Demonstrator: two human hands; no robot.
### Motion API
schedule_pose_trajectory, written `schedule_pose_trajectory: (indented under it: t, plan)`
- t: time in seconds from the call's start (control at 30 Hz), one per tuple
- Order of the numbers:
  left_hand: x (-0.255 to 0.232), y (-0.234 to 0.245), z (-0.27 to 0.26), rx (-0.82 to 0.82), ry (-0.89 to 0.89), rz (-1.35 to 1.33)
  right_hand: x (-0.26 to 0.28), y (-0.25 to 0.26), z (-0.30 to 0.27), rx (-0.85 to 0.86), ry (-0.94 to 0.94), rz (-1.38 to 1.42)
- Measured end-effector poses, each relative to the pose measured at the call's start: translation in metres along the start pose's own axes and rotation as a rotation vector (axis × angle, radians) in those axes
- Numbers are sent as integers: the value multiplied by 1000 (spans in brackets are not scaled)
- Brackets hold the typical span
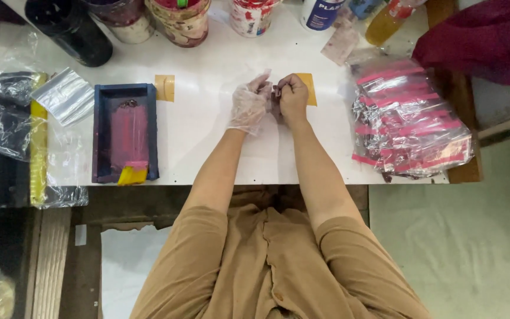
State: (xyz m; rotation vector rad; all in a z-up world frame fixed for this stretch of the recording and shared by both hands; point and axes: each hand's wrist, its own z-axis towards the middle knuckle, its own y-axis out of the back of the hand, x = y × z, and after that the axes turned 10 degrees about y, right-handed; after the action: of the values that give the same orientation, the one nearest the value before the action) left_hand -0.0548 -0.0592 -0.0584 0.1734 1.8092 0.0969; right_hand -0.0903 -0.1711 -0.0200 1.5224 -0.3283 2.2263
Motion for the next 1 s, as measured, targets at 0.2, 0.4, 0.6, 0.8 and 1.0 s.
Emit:
schedule_pose_trajectory:
  t: [0.2, 0.4, 0.6, 0.8, 1.0]
  plan:
    - [-29, 11, -18, 19, 67, 120, -6, -5, 4, -108, -95, 46]
    - [-36, 14, -19, -29, 106, 154, 11, -5, 3, -125, -132, 91]
    - [-46, 17, -26, -91, 153, 57, -15, 10, -6, -38, -73, 84]
    - [-56, 21, -28, -32, 212, -186, 38, 69, -36, 194, -250, 72]
    - [-62, 25, -36, 28, 192, -300, 71, 108, -60, 761, -323, -286]
